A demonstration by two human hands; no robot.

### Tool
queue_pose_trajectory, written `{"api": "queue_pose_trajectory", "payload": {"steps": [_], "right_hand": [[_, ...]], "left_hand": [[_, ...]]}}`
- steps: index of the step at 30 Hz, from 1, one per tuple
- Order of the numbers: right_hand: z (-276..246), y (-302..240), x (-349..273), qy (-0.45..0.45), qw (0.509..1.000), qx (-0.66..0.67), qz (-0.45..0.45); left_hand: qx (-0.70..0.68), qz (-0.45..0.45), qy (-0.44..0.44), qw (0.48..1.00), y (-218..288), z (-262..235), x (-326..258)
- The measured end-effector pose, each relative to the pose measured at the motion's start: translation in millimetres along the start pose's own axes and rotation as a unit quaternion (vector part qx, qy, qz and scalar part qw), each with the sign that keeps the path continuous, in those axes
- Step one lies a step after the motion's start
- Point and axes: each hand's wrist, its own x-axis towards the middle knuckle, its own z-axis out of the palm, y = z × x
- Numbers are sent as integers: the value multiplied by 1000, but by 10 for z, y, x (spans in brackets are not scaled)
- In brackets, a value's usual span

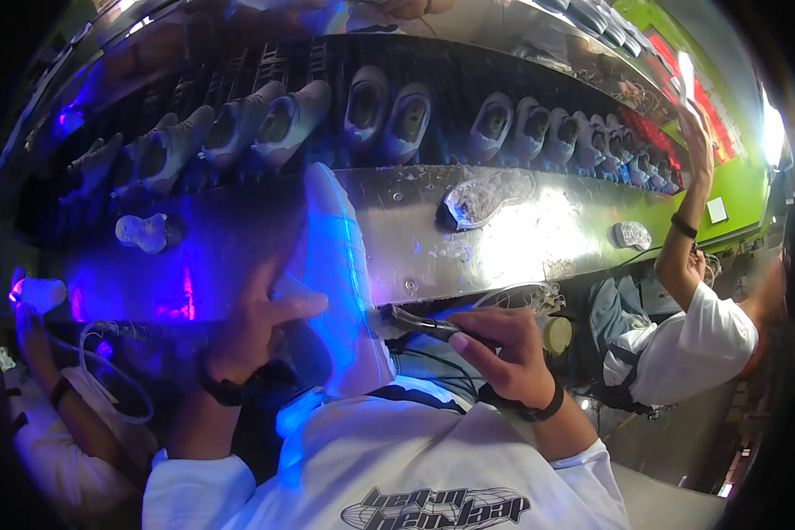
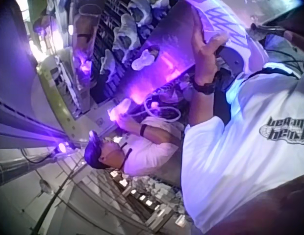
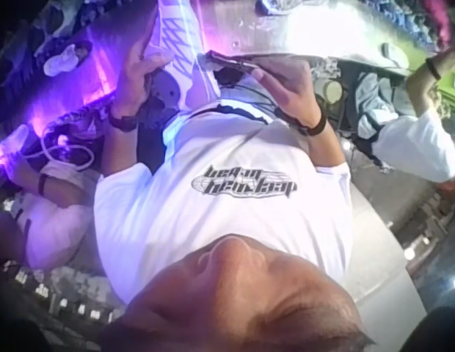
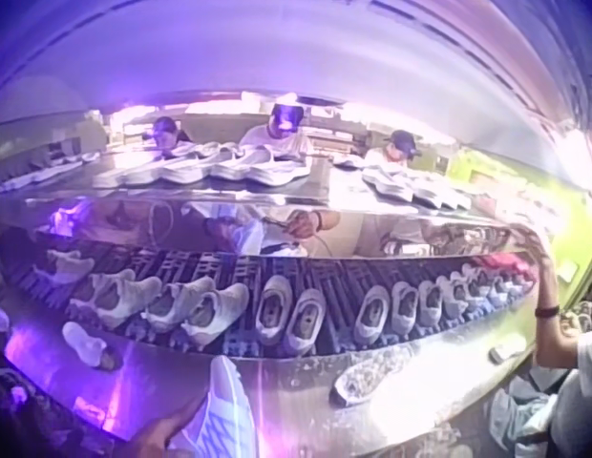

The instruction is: The person uses a handheld tool to scrape and trim excess material from the soles of shoes moving along a conveyor belt. They repeatedly pick up shoes, apply the tool to the bottom surface, and place them back on the line.

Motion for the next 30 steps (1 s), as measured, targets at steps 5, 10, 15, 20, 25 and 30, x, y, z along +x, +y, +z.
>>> {"api": "queue_pose_trajectory", "payload": {"steps": [5,10,15,20,25,30], "right_hand": [[-83,-157,-84,-24,1000,-3,2],[-143,-297,-107,-3,1000,-16,9],[-270,-417,-29,24,989,-131,-58],[-315,-461,115,40,975,-170,-134],[-405,-582,231,26,971,-192,-136],[-396,-618,316,45,967,-210,-135]], "left_hand": [[-4,-4,33,999,61,-31,47],[-30,-39,72,996,71,-72,64],[-28,-75,99,992,163,71,112],[23,-53,61,996,-93,-243,97],[227,22,-12,973,-159,-376,68],[175,19,-6,984,-205,-347,58]]}}
